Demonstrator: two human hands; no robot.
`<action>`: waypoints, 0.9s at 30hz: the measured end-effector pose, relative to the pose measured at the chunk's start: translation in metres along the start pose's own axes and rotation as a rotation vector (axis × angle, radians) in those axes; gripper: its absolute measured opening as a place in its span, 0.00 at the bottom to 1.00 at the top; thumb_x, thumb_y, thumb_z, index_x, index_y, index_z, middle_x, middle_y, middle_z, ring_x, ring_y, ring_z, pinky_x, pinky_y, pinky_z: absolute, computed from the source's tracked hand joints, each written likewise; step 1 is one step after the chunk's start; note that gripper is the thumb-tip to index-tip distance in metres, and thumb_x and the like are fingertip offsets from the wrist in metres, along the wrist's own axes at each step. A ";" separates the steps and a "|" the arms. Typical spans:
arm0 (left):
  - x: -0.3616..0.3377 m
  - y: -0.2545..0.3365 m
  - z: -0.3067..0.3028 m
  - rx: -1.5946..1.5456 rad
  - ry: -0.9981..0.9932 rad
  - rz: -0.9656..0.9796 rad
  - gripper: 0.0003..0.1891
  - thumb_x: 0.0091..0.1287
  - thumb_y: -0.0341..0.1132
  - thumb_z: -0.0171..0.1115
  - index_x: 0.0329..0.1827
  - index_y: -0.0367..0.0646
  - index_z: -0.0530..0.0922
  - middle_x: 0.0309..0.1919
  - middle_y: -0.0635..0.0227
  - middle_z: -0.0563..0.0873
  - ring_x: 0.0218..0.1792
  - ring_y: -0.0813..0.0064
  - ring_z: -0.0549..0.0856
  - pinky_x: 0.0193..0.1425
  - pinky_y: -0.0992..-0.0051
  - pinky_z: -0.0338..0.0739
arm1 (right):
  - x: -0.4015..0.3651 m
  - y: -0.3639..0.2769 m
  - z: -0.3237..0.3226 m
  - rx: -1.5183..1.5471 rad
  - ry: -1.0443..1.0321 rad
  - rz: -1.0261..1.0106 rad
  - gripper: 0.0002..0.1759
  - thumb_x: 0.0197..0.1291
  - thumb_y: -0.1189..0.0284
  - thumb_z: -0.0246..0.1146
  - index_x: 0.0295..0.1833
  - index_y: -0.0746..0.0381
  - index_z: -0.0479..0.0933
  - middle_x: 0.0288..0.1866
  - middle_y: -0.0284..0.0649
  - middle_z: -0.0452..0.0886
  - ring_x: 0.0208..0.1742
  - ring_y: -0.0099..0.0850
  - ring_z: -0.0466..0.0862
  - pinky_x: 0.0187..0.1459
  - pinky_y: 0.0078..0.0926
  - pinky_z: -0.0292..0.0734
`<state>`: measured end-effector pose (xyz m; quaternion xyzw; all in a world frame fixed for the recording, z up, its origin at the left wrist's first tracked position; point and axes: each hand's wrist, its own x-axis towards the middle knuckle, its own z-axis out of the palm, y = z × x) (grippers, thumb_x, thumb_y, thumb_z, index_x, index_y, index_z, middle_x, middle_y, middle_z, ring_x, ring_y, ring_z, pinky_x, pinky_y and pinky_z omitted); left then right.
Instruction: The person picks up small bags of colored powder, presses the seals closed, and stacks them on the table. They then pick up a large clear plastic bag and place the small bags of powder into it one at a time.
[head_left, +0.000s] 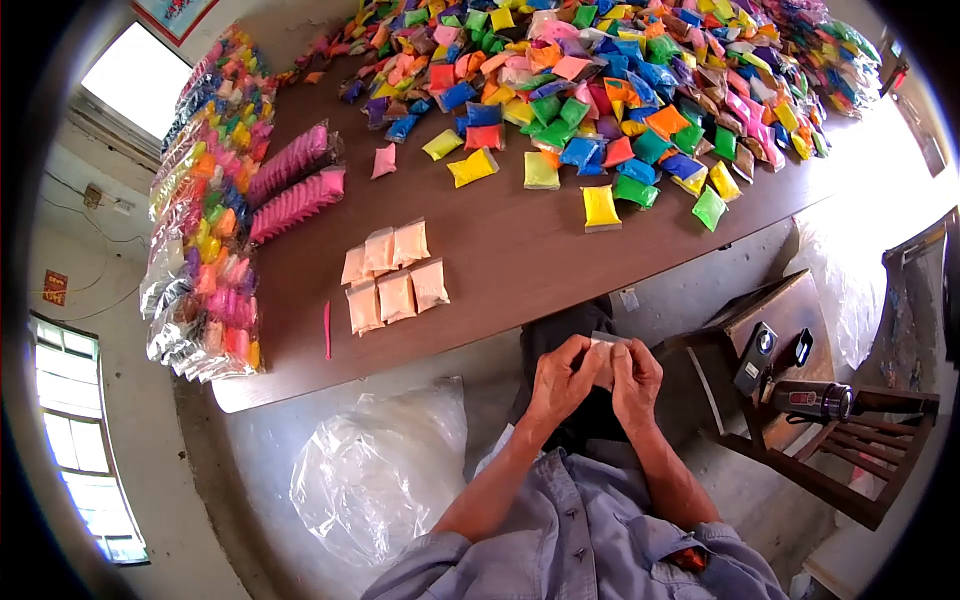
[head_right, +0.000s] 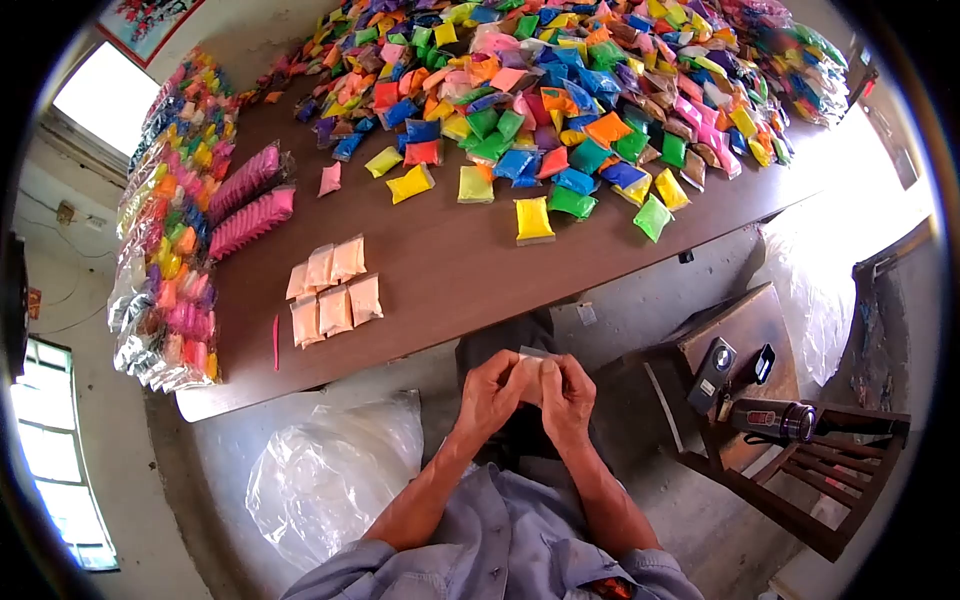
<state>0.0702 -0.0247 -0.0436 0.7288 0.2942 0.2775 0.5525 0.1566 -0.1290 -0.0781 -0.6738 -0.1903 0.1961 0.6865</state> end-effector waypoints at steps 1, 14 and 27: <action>-0.001 0.003 -0.001 -0.046 -0.018 -0.024 0.12 0.76 0.37 0.67 0.41 0.35 0.83 0.24 0.58 0.83 0.25 0.83 0.79 0.30 0.73 0.77 | 0.000 -0.002 0.000 -0.017 -0.010 -0.025 0.09 0.77 0.74 0.61 0.41 0.67 0.80 0.31 0.26 0.74 0.34 0.15 0.71 0.34 0.18 0.68; -0.002 0.012 -0.001 -0.004 -0.010 -0.085 0.12 0.74 0.38 0.69 0.40 0.37 0.84 0.26 0.60 0.85 0.29 0.77 0.84 0.35 0.71 0.79 | -0.002 -0.013 0.006 0.144 -0.009 0.095 0.06 0.75 0.77 0.62 0.43 0.67 0.82 0.35 0.27 0.80 0.38 0.15 0.77 0.39 0.18 0.74; 0.016 0.030 -0.005 0.053 0.061 -0.014 0.11 0.76 0.37 0.69 0.42 0.35 0.86 0.29 0.60 0.88 0.31 0.78 0.84 0.38 0.72 0.81 | 0.002 -0.030 0.024 -0.004 0.060 -0.056 0.05 0.75 0.77 0.62 0.45 0.67 0.81 0.34 0.32 0.80 0.35 0.19 0.77 0.37 0.21 0.74</action>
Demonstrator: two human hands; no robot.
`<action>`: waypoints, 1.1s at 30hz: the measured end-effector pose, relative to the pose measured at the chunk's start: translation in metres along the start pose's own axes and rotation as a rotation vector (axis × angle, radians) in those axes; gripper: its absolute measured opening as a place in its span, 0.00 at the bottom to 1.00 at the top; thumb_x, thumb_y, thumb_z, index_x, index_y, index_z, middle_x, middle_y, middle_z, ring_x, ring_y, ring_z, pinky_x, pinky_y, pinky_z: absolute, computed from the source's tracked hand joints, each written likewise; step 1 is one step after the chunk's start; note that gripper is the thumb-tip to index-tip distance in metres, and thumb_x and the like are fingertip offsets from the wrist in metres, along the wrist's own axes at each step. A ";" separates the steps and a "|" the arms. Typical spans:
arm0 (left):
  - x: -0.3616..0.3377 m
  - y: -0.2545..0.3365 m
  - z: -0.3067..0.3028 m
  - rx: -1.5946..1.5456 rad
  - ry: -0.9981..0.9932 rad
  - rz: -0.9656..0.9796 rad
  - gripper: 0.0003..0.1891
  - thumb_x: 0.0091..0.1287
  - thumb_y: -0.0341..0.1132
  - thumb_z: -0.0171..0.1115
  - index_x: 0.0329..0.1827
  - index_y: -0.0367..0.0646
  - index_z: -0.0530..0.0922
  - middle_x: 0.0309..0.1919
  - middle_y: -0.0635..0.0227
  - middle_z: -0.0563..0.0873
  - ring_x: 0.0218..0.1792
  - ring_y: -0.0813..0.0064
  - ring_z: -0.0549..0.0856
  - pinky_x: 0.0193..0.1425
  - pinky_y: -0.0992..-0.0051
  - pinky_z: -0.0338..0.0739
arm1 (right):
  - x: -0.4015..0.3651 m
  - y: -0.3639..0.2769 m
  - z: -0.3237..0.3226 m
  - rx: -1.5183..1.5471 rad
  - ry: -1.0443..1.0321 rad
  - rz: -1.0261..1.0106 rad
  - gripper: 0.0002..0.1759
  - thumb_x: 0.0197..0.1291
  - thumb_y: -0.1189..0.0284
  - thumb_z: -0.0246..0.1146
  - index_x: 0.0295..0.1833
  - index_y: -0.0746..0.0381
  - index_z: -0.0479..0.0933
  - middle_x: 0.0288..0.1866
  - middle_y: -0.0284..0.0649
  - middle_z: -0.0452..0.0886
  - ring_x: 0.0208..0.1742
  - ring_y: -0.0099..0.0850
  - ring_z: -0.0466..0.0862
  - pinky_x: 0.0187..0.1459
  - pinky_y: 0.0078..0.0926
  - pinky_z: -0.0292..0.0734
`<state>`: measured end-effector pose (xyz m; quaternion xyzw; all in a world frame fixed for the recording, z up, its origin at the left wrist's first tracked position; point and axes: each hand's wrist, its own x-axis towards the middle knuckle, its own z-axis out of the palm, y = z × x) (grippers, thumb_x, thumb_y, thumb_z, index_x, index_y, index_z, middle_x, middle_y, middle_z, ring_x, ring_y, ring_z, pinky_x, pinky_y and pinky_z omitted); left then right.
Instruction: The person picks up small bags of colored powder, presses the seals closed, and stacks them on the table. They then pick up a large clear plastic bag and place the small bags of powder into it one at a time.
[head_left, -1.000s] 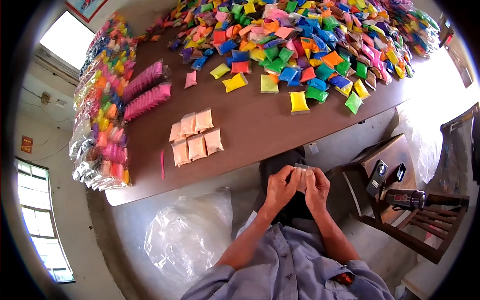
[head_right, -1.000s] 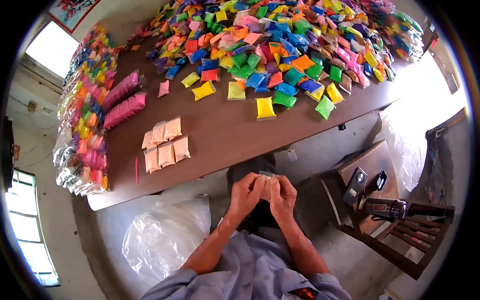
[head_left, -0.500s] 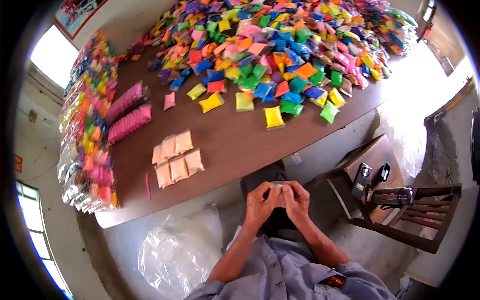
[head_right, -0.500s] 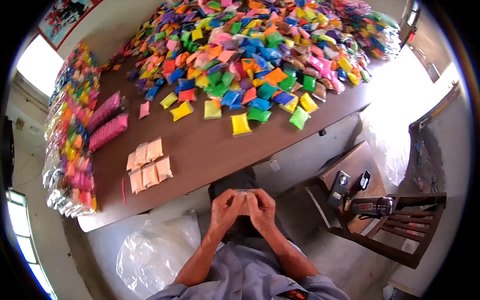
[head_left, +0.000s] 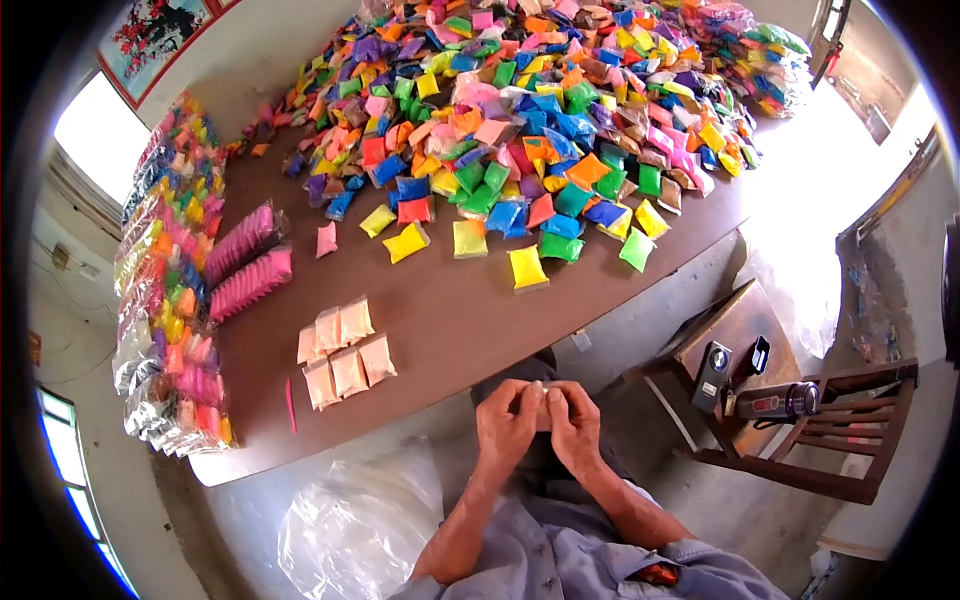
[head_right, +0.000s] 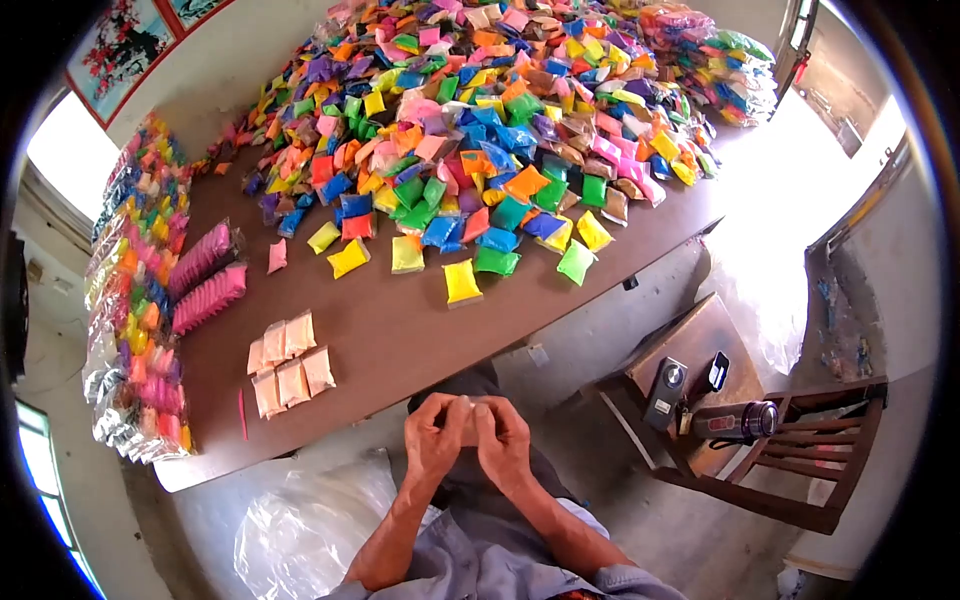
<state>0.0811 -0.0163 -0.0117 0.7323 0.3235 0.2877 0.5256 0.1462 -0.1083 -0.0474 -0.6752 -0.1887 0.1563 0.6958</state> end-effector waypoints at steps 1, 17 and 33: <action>0.002 0.001 0.000 0.014 0.031 0.011 0.12 0.76 0.37 0.69 0.42 0.35 0.86 0.29 0.60 0.88 0.31 0.78 0.84 0.38 0.72 0.81 | 0.002 -0.002 0.004 0.052 0.013 -0.015 0.06 0.77 0.76 0.61 0.45 0.67 0.81 0.34 0.28 0.79 0.35 0.17 0.75 0.36 0.18 0.72; -0.012 -0.018 -0.007 -0.063 0.047 -0.147 0.11 0.78 0.36 0.67 0.45 0.35 0.86 0.32 0.67 0.89 0.36 0.82 0.83 0.42 0.75 0.81 | 0.009 0.009 0.003 -0.154 -0.050 -0.197 0.06 0.72 0.77 0.62 0.41 0.69 0.79 0.32 0.45 0.81 0.31 0.34 0.80 0.36 0.31 0.76; -0.009 -0.030 -0.005 -0.092 -0.013 -0.176 0.13 0.77 0.40 0.67 0.47 0.36 0.86 0.32 0.64 0.89 0.36 0.83 0.83 0.42 0.75 0.80 | 0.008 0.017 0.003 -0.193 -0.019 -0.232 0.08 0.75 0.73 0.62 0.43 0.67 0.80 0.30 0.40 0.78 0.32 0.26 0.77 0.36 0.28 0.74</action>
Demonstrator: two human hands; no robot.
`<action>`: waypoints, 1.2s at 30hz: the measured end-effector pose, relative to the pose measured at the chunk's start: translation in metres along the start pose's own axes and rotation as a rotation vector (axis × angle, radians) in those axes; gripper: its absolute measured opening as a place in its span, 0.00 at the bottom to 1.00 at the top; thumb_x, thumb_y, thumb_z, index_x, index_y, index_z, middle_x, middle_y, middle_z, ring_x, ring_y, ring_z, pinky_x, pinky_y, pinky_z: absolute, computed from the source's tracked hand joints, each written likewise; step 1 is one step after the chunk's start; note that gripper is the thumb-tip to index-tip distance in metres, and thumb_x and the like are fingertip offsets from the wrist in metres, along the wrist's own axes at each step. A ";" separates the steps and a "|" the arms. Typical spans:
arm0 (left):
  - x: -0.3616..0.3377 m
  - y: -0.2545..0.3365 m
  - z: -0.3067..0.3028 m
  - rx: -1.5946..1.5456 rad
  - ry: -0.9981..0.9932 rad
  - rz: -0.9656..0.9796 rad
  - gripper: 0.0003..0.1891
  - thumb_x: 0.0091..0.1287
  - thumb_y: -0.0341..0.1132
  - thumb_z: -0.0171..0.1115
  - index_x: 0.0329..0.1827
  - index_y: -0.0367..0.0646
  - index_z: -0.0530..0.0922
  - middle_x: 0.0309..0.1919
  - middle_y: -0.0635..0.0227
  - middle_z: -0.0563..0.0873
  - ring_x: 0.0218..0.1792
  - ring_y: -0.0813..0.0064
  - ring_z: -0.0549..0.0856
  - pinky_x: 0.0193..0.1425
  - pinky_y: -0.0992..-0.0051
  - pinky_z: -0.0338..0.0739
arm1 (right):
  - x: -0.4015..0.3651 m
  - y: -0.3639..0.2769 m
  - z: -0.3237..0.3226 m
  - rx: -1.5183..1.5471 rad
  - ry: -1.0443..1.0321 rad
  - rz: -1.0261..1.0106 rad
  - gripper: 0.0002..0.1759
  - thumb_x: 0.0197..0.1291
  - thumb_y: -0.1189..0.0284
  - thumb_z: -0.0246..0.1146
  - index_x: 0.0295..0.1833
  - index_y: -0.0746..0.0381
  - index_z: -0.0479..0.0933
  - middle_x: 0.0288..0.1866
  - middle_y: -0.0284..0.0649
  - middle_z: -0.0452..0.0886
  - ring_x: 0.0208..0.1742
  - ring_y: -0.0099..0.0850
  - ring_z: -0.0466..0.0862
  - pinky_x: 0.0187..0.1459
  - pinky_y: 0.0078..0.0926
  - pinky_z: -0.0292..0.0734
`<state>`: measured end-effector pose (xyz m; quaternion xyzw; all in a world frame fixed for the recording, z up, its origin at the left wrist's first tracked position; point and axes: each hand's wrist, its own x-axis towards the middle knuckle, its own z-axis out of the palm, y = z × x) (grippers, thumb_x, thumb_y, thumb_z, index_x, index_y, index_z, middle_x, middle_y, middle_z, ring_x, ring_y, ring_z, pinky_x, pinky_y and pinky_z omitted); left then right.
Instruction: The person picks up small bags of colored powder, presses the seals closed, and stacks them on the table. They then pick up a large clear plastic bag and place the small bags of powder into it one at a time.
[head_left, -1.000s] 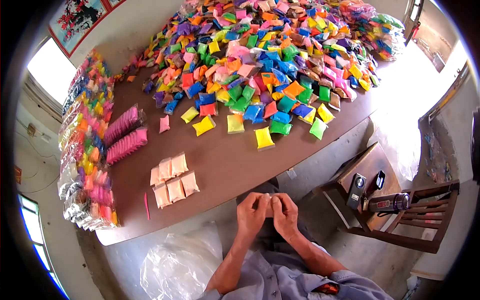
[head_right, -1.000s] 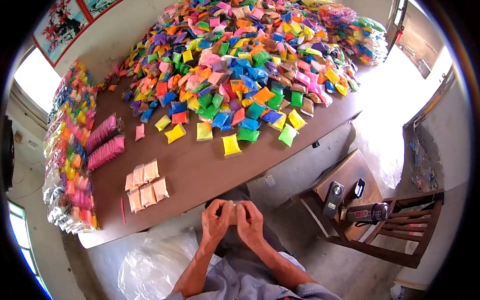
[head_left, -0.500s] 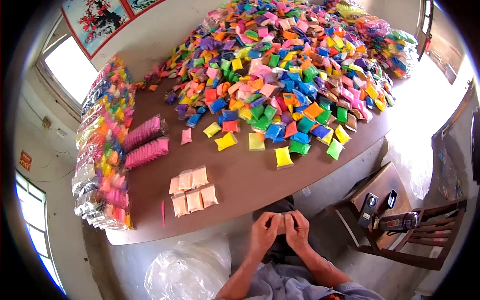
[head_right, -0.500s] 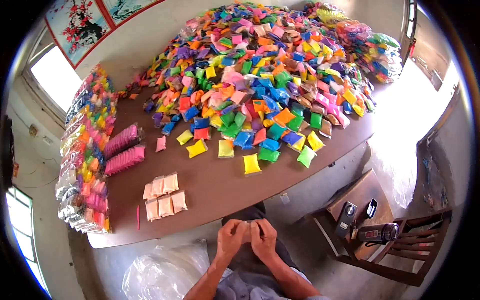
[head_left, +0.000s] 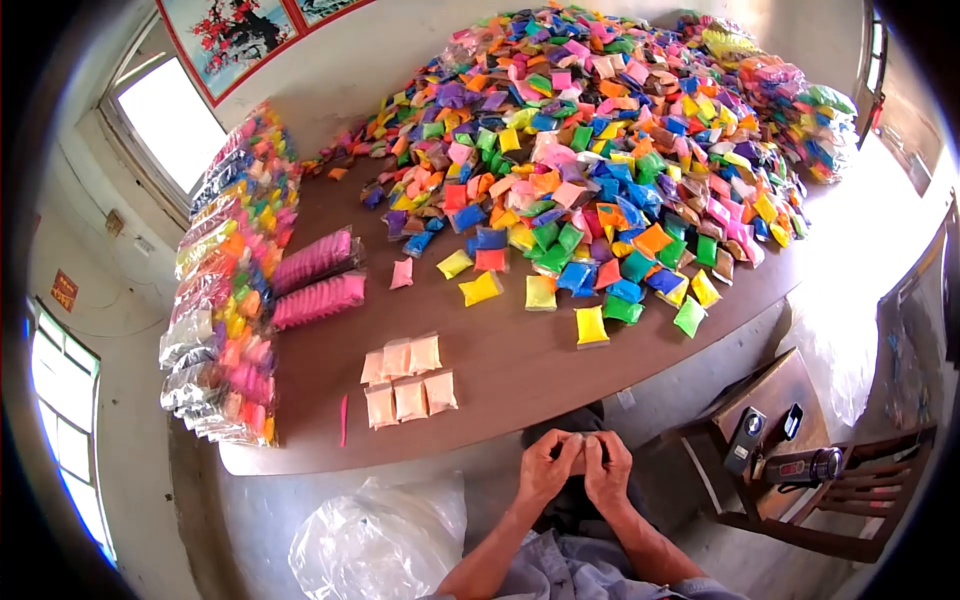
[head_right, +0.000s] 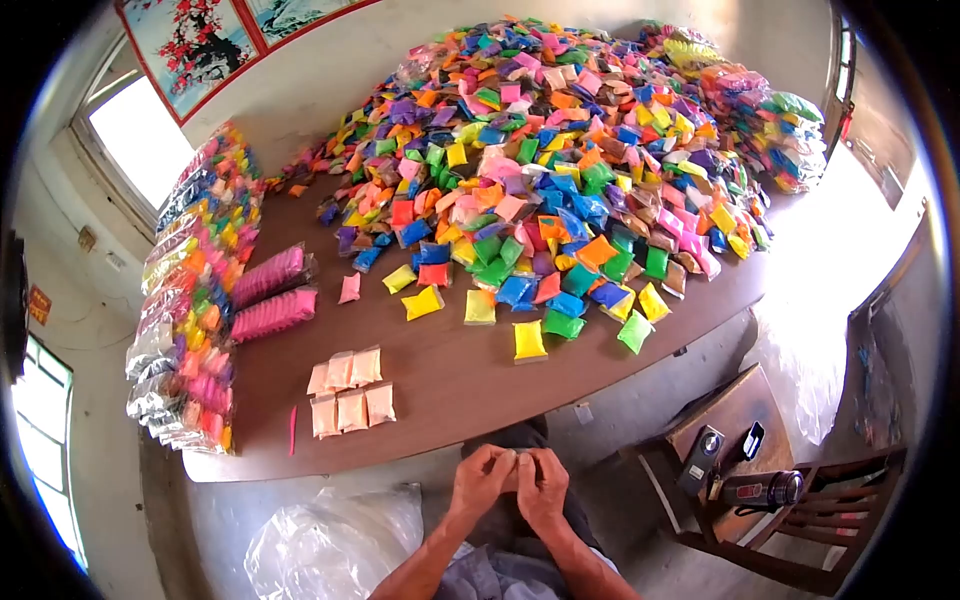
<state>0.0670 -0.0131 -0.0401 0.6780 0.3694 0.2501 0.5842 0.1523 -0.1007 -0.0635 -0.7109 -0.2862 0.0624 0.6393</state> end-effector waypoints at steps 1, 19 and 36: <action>-0.001 0.000 -0.001 -0.020 -0.016 0.000 0.13 0.77 0.40 0.67 0.47 0.36 0.86 0.32 0.64 0.89 0.36 0.83 0.83 0.41 0.75 0.80 | -0.001 0.001 -0.001 0.002 -0.006 -0.003 0.08 0.75 0.73 0.62 0.43 0.67 0.80 0.30 0.40 0.78 0.32 0.26 0.77 0.36 0.28 0.74; -0.010 0.005 -0.011 -0.056 -0.036 0.001 0.14 0.76 0.41 0.67 0.47 0.35 0.85 0.31 0.66 0.87 0.35 0.81 0.82 0.41 0.73 0.80 | -0.005 -0.005 -0.001 -0.055 -0.050 0.026 0.09 0.73 0.70 0.61 0.42 0.66 0.79 0.35 0.48 0.83 0.35 0.40 0.84 0.39 0.35 0.79; -0.010 -0.004 -0.022 -0.057 -0.076 0.004 0.13 0.77 0.40 0.66 0.47 0.36 0.85 0.32 0.64 0.87 0.35 0.81 0.82 0.41 0.73 0.80 | -0.006 -0.011 0.008 -0.055 -0.015 0.036 0.11 0.75 0.68 0.62 0.45 0.66 0.80 0.37 0.44 0.85 0.37 0.34 0.84 0.42 0.31 0.80</action>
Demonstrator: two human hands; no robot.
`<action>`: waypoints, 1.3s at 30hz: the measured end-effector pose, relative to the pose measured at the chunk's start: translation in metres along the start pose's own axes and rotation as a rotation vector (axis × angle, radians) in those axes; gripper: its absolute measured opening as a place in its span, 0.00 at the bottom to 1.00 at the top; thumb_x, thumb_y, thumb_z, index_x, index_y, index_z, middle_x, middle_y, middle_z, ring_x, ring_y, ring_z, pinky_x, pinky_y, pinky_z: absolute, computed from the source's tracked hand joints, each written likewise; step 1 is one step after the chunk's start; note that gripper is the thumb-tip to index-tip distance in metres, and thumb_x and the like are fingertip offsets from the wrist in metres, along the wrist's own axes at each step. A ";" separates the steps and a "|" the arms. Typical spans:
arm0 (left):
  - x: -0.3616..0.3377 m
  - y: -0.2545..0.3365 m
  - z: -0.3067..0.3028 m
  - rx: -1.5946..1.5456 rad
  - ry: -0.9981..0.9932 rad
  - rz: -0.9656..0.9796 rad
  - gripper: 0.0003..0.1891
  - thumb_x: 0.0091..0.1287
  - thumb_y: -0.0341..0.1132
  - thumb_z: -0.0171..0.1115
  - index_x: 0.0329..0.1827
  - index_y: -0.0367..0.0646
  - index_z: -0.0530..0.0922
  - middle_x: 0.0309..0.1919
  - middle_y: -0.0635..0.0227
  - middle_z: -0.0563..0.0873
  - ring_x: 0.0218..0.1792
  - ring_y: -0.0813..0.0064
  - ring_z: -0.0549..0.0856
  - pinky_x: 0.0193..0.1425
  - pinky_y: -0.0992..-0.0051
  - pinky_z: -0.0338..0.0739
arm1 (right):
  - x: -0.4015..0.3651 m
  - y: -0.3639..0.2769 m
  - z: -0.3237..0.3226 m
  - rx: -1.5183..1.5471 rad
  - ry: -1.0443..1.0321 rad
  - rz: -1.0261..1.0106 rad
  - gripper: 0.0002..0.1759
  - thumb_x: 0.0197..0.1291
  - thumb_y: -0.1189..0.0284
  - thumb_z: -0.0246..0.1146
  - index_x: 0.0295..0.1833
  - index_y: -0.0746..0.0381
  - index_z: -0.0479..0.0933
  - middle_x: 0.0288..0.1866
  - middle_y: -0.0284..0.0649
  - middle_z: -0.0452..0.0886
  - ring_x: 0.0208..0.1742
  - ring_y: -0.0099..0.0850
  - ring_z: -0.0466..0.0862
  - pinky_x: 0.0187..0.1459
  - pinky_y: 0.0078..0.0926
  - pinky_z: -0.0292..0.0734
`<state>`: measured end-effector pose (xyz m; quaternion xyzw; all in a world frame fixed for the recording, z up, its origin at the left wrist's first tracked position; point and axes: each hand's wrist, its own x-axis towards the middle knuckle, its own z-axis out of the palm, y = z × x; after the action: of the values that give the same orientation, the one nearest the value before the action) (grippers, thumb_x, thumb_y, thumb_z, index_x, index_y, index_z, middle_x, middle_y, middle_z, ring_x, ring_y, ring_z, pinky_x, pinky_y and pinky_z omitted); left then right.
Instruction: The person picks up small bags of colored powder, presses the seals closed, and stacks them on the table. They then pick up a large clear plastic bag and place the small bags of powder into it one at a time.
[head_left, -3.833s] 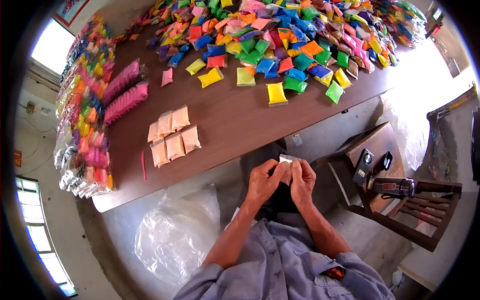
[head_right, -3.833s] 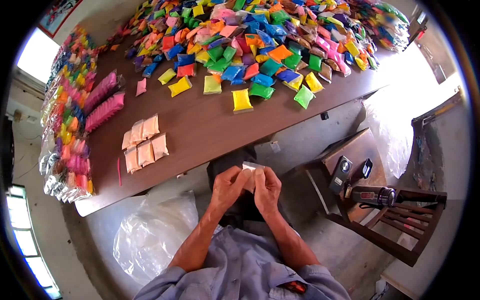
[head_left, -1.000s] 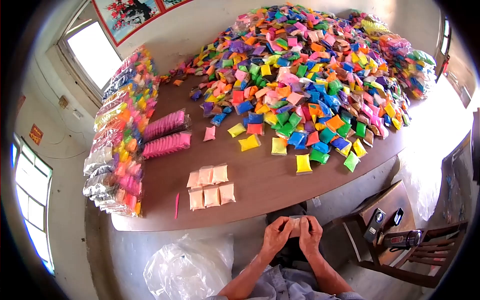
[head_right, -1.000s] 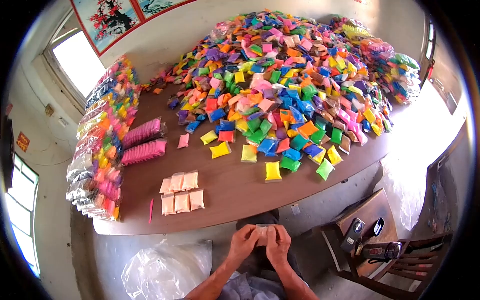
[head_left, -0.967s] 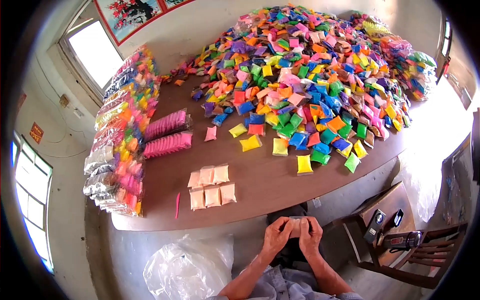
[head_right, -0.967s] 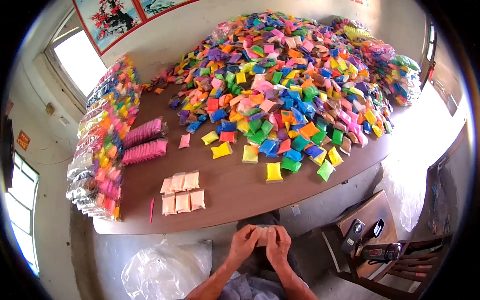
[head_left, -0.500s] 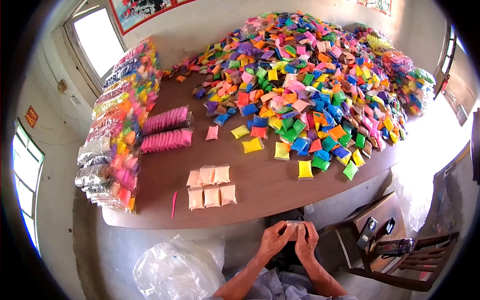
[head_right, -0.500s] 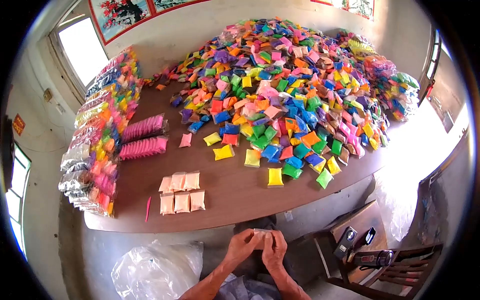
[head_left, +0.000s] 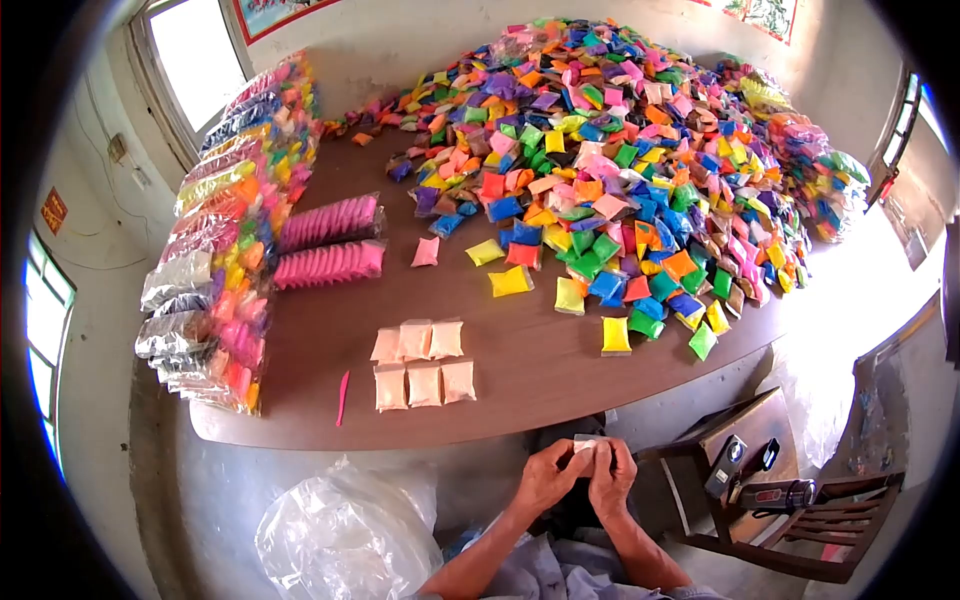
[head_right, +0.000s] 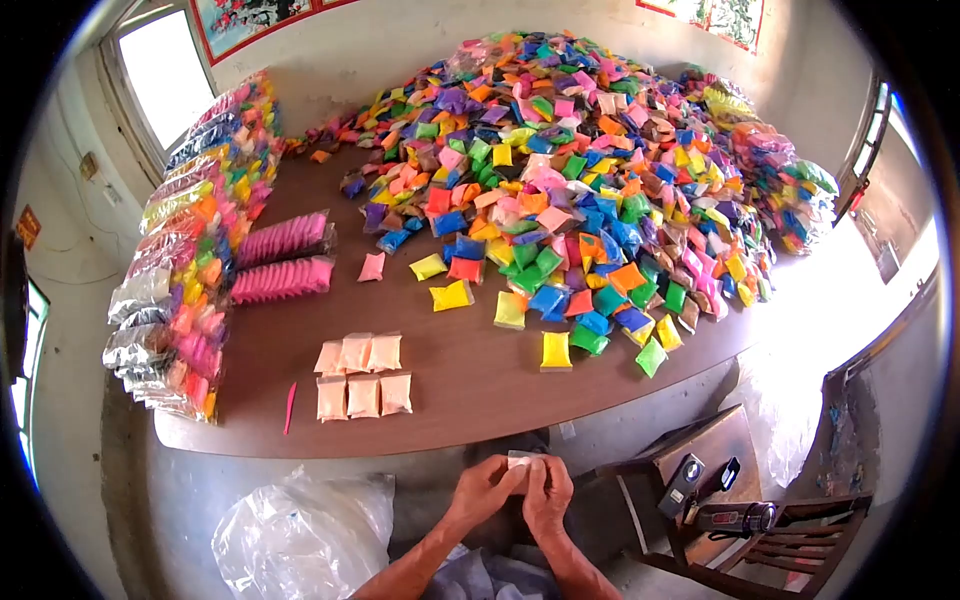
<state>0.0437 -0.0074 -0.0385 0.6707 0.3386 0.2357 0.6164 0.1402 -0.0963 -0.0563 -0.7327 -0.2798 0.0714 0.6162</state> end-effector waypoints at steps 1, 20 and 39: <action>0.000 0.000 0.000 0.054 -0.004 0.028 0.13 0.77 0.40 0.66 0.47 0.36 0.85 0.32 0.63 0.87 0.35 0.80 0.82 0.41 0.72 0.80 | 0.000 0.000 0.001 -0.001 -0.001 0.002 0.11 0.75 0.68 0.62 0.45 0.66 0.80 0.37 0.44 0.85 0.37 0.34 0.84 0.42 0.31 0.80; 0.004 -0.021 0.009 0.150 0.044 0.049 0.14 0.75 0.42 0.70 0.47 0.37 0.85 0.36 0.52 0.90 0.34 0.68 0.88 0.40 0.67 0.82 | 0.000 0.009 -0.001 0.088 0.027 0.113 0.12 0.75 0.69 0.62 0.49 0.68 0.82 0.37 0.43 0.85 0.39 0.28 0.84 0.42 0.28 0.80; 0.004 0.000 0.006 0.110 -0.018 -0.138 0.15 0.76 0.39 0.70 0.54 0.35 0.87 0.40 0.59 0.93 0.40 0.75 0.90 0.47 0.73 0.84 | 0.001 0.018 -0.002 0.256 0.005 0.165 0.11 0.74 0.74 0.63 0.55 0.69 0.81 0.42 0.39 0.84 0.40 0.23 0.83 0.42 0.23 0.80</action>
<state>0.0510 -0.0082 -0.0397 0.6809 0.3910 0.1679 0.5961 0.1481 -0.0987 -0.0730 -0.6690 -0.2058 0.1551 0.6972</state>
